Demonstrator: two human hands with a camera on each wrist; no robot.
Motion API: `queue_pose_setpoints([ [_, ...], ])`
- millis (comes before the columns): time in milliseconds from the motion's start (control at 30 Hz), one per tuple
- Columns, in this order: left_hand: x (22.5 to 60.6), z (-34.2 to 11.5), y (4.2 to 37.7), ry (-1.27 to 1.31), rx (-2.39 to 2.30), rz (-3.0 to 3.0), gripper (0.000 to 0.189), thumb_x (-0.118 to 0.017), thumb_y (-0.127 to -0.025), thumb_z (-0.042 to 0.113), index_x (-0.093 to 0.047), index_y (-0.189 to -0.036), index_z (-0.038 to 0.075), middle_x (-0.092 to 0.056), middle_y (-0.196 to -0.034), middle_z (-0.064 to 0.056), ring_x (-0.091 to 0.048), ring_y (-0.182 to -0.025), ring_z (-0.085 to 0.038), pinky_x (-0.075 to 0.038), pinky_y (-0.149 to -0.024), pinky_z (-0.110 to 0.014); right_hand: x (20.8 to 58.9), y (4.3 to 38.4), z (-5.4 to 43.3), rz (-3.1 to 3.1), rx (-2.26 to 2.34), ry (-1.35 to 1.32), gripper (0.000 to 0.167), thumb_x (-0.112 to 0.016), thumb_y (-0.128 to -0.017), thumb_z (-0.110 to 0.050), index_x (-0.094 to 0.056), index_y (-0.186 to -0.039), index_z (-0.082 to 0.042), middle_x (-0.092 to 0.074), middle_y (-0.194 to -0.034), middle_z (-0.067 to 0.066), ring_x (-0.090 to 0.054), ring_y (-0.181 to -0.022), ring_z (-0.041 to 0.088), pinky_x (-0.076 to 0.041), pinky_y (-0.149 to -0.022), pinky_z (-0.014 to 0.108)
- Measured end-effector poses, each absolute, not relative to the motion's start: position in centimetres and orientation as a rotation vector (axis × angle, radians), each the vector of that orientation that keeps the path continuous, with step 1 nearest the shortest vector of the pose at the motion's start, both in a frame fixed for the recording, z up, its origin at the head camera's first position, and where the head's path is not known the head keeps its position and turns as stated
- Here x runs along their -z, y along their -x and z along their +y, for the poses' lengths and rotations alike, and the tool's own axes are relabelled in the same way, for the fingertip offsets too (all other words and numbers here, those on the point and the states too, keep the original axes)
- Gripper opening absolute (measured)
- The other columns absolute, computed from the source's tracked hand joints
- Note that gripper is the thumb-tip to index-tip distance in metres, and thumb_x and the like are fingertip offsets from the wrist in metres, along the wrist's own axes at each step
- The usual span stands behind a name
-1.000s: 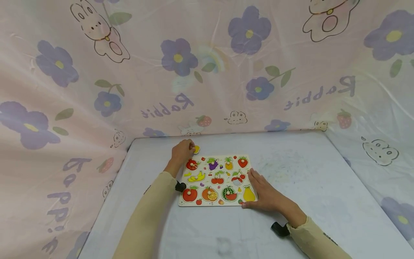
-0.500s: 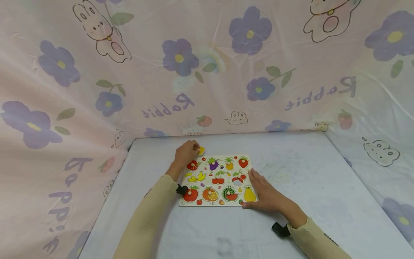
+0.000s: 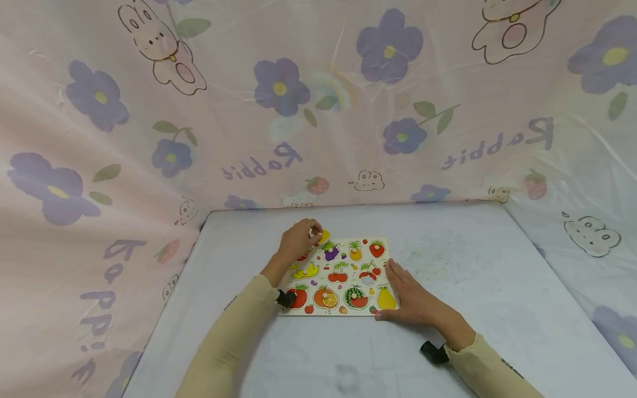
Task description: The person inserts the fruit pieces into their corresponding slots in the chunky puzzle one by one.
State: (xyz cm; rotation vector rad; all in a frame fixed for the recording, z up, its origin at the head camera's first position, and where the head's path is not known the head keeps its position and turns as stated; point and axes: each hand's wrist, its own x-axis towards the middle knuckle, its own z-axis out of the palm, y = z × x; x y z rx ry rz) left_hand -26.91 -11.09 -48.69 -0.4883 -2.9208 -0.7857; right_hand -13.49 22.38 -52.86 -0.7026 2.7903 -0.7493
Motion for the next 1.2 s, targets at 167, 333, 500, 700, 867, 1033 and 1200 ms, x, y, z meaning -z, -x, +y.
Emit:
queue_pose_setpoints([
  [167, 48.7, -10.4, 26.2, 0.532, 0.782, -2.915, 0.011, -0.074, -0.105, 0.027, -0.073, -0.113, 0.019, -0.069, -0.107, 0.003, -0.062, -0.088, -0.013, -0.053, -0.076, -0.033, 52.6, 13.4, 22.5, 2.786, 0.768, 0.716, 0.135, -0.086, -0.08, -0.068, -0.017, -0.167, 0.009, -0.011, -0.176, 0.027, -0.017, -0.162, 0.047, -0.023, -0.126, 0.065],
  [333, 48.6, -9.5, 25.7, 0.576, 0.775, -2.921, 0.012, -0.073, -0.105, 0.029, -0.073, -0.113, 0.02, -0.068, -0.106, 0.005, -0.06, -0.085, -0.012, -0.052, -0.075, -0.031, 52.5, 13.4, 22.5, 2.785, 0.768, 0.712, 0.135, -0.086, -0.08, -0.068, -0.017, -0.167, 0.008, -0.011, -0.176, 0.027, -0.016, -0.162, 0.046, -0.022, -0.126, 0.064],
  [500, 48.2, -8.3, 24.9, 0.644, 0.778, -2.939, 0.012, -0.074, -0.105, 0.029, -0.074, -0.113, 0.02, -0.069, -0.106, 0.005, -0.059, -0.081, -0.011, -0.051, -0.07, -0.029, 52.7, 13.4, 22.6, 2.787, 0.764, 0.701, 0.135, -0.086, -0.08, -0.069, -0.017, -0.167, 0.007, -0.011, -0.177, 0.026, -0.016, -0.162, 0.046, -0.023, -0.126, 0.064],
  [700, 48.0, -6.7, 23.8, 0.751, 0.765, -2.916, 0.01, -0.075, -0.104, 0.027, -0.074, -0.11, 0.02, -0.07, -0.105, 0.005, -0.058, -0.078, -0.01, -0.048, -0.066, -0.025, 53.0, 13.5, 22.7, 2.798, 0.754, 0.683, 0.136, -0.085, -0.079, -0.07, -0.016, -0.167, 0.007, -0.011, -0.177, 0.026, -0.017, -0.162, 0.046, -0.024, -0.125, 0.064],
  [867, 48.3, -5.8, 23.1, 0.793, 0.725, -2.916, 0.01, -0.076, -0.103, 0.03, -0.074, -0.11, 0.022, -0.07, -0.105, 0.007, -0.059, -0.08, -0.006, -0.048, -0.066, -0.022, 53.0, 13.6, 22.6, 2.797, 0.755, 0.694, 0.136, -0.085, -0.08, -0.071, -0.017, -0.167, 0.008, -0.011, -0.176, 0.027, -0.017, -0.162, 0.046, -0.023, -0.126, 0.063],
  [1033, 48.3, -5.2, 22.5, 0.83, 0.736, -2.924, 0.01, -0.076, -0.103, 0.03, -0.074, -0.111, 0.023, -0.069, -0.105, 0.009, -0.058, -0.079, -0.006, -0.048, -0.065, -0.022, 52.9, 13.6, 22.5, 2.788, 0.757, 0.701, 0.135, -0.085, -0.08, -0.07, -0.017, -0.167, 0.009, -0.011, -0.176, 0.028, -0.017, -0.162, 0.045, -0.021, -0.127, 0.063],
  [1200, 48.1, -4.5, 21.9, 0.88, 0.736, -2.909, 0.011, -0.076, -0.103, 0.029, -0.074, -0.112, 0.023, -0.07, -0.105, 0.01, -0.06, -0.082, -0.004, -0.049, -0.069, -0.02, 52.8, 13.5, 22.6, 2.799, 0.749, 0.71, 0.135, -0.085, -0.08, -0.069, -0.017, -0.166, 0.01, -0.012, -0.175, 0.029, -0.017, -0.162, 0.046, -0.021, -0.127, 0.063],
])
